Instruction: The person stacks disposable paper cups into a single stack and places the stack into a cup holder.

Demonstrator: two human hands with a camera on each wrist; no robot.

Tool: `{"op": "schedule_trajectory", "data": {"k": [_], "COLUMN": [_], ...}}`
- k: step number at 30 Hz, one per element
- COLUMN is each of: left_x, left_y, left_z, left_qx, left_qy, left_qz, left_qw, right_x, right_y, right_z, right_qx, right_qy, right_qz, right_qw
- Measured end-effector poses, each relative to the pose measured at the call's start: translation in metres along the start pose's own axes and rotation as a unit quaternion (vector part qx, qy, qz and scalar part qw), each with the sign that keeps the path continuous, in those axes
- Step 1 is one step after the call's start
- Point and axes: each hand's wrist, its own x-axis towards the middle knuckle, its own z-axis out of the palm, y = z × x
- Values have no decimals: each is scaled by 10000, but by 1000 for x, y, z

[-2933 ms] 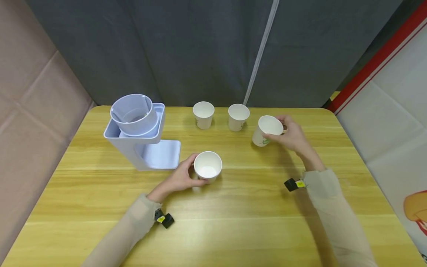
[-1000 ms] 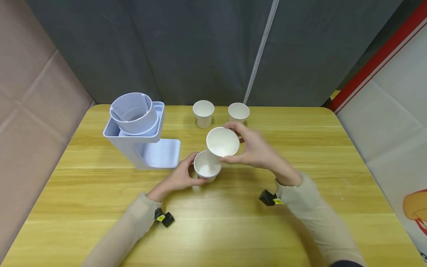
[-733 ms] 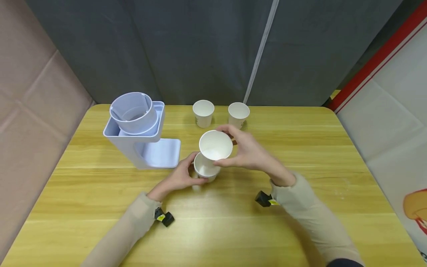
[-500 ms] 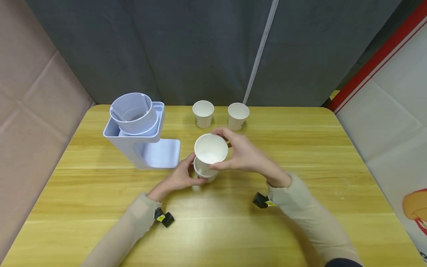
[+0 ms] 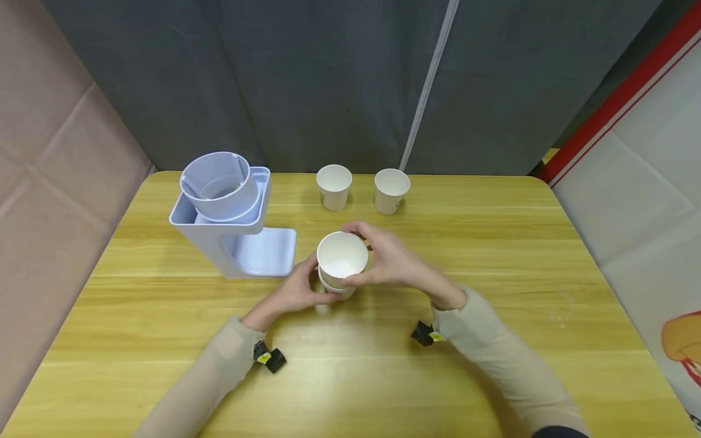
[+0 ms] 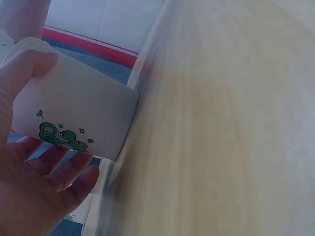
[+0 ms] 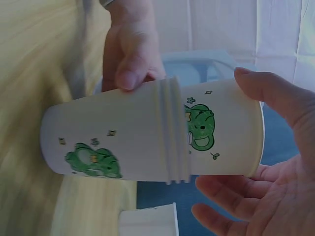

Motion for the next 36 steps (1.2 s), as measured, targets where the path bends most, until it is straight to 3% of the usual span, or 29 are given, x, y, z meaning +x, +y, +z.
{"op": "schedule_trajectory", "data": {"k": [10, 29, 36], "left_x": [0, 0, 1], "left_y": [1, -1, 0], "left_z": [0, 1, 1], "left_qx": [-127, -241, -211], "left_qy": [-29, -48, -35], "left_qz": [-30, 78, 19], "left_qw": [9999, 9997, 9998], "right_x": [-1, -2, -3], "right_y": [11, 23, 25], "right_z": [11, 21, 23], "right_qx": [-87, -62, -82], "right_qy": [-247, -308, -268], "right_qz": [107, 258, 140], "right_qw": [9996, 9992, 9995]}}
